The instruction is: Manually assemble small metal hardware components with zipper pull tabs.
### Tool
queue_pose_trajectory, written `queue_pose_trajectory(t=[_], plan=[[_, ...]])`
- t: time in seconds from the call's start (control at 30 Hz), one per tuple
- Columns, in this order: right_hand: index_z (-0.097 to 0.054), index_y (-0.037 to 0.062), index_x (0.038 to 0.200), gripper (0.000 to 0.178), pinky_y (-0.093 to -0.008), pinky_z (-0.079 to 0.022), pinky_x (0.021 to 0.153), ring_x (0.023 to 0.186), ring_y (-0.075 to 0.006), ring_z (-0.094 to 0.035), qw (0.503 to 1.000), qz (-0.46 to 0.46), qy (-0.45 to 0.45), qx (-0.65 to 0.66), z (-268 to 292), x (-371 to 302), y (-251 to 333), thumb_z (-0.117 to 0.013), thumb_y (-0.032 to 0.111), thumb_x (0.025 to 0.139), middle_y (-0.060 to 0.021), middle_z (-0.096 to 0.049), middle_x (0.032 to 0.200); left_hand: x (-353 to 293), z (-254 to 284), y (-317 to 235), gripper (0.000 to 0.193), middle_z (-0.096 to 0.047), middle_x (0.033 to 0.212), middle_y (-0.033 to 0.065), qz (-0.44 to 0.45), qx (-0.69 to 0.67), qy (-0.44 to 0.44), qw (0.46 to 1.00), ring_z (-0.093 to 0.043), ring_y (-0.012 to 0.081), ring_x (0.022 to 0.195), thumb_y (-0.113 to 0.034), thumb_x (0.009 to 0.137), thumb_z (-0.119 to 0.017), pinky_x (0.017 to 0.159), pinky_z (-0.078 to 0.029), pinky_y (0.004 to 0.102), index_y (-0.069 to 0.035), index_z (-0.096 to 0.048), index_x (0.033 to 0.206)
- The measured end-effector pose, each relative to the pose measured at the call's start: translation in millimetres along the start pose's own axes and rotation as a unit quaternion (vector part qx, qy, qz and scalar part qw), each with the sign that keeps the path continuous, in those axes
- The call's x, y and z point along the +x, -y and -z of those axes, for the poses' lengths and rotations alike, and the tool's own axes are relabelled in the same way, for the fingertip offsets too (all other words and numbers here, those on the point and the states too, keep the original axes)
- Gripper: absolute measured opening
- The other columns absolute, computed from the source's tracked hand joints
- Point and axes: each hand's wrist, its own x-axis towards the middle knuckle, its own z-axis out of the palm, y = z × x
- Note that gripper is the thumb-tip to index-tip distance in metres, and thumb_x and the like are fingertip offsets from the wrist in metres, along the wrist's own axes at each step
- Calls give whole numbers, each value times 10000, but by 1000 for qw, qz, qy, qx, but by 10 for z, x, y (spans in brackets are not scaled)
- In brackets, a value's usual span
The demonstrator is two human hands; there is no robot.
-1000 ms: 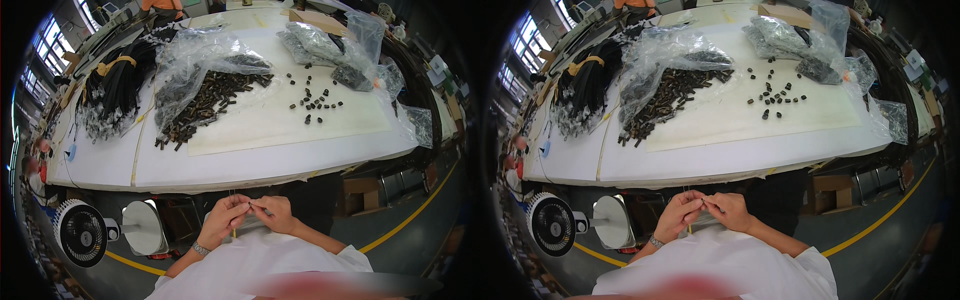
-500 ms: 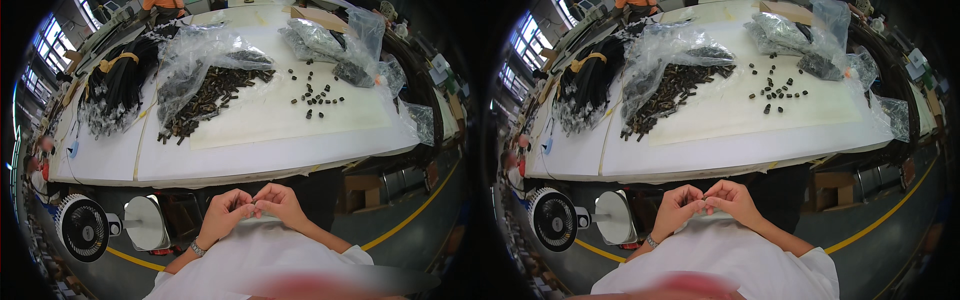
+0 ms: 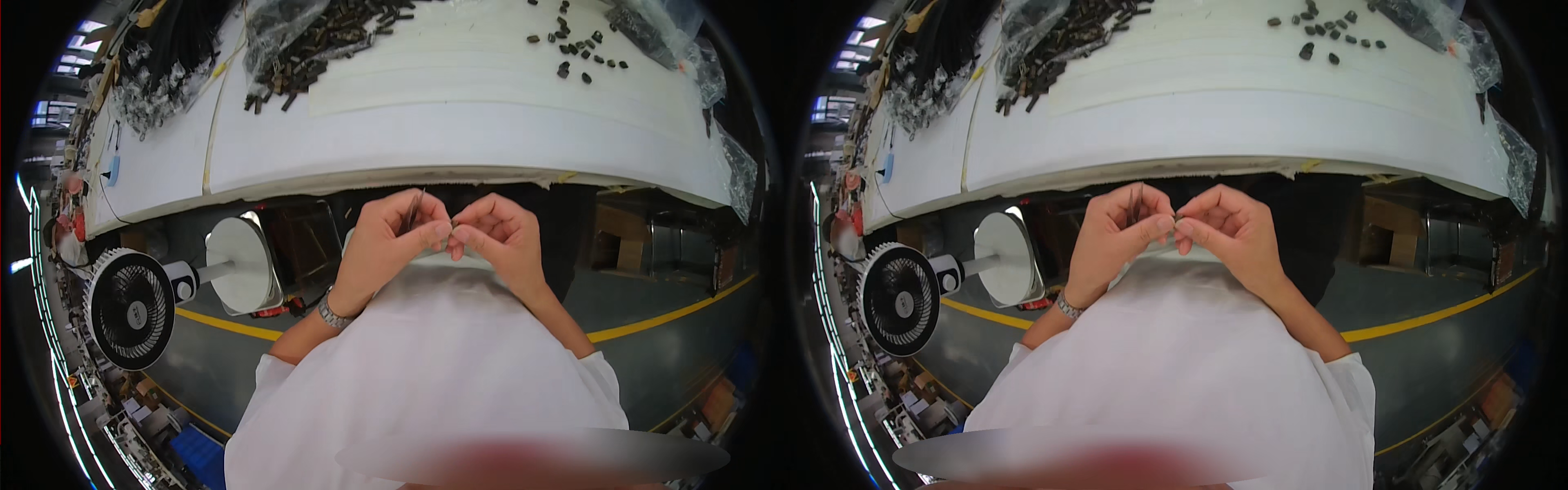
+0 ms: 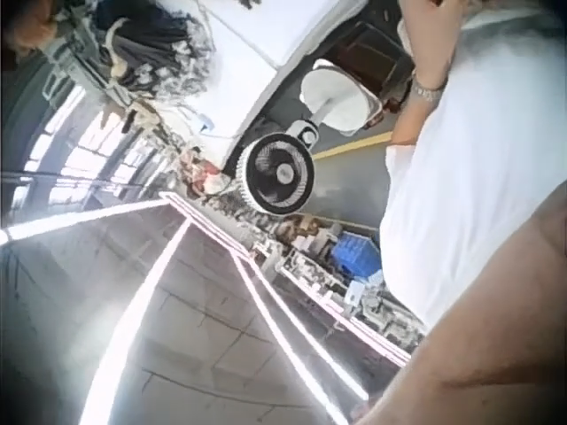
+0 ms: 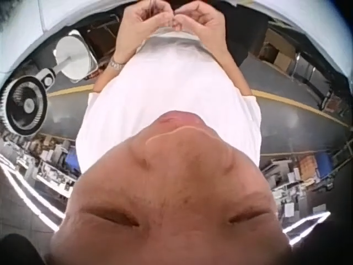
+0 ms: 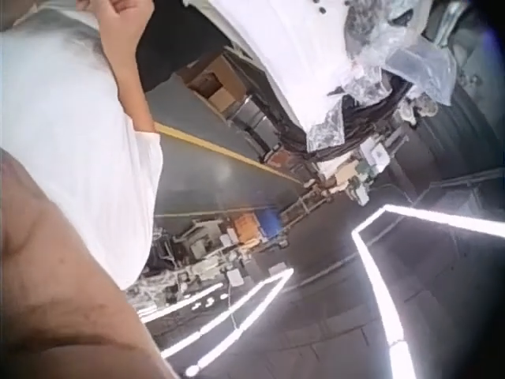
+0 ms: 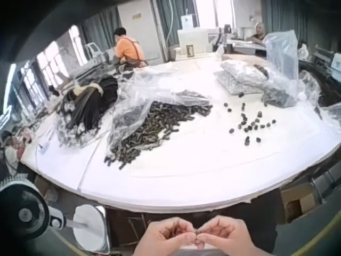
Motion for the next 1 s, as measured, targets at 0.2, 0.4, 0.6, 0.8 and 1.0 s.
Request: queue_pose_trajectory(t=[0.2,0.4,0.6,0.8,1.0], plan=[[-661,-56,1080,75,-311,-600,819,872,-184,-736,997,10,69,17,43,-45,-220,-671,-18,1016,-145,-752,968,-134,127,80,179,-635,779,-4,127,-133,82,979,-426,-1,562,-179,1039,-704,483,-280,167,-6,-659,1023],[-656,-46,1132,140,-313,-600,813,836,-189,-737,995,7,44,86,123,20,-368,-686,34,1021,-142,-750,962,41,120,156,179,-653,821,29,191,-197,93,957,-389,4,516,-161,1033,-700,448,-258,168,9,-649,1063],[-664,-52,1173,178,-278,-586,814,879,-156,-724,999,30,23,12,151,-15,-146,-690,43,1025,-112,-748,1001,110,16,51,188,-655,826,26,134,-105,75,983,-408,10,541,-140,1031,-701,458,-258,178,27,-650,1101],[-677,-35,1143,154,-270,-580,812,873,-141,-724,999,26,32,3,173,-85,-65,-704,50,1018,-93,-751,995,71,-62,-26,162,-653,807,17,83,-4,66,994,-429,5,572,-126,1026,-704,473,-262,184,20,-670,1086],[-678,-24,1116,137,-271,-583,820,868,-140,-732,998,18,50,24,216,-199,-88,-718,35,999,-92,-755,983,-9,-142,-102,147,-649,789,12,99,35,64,992,-423,5,555,-118,1016,-715,477,-267,183,12,-672,1072]])
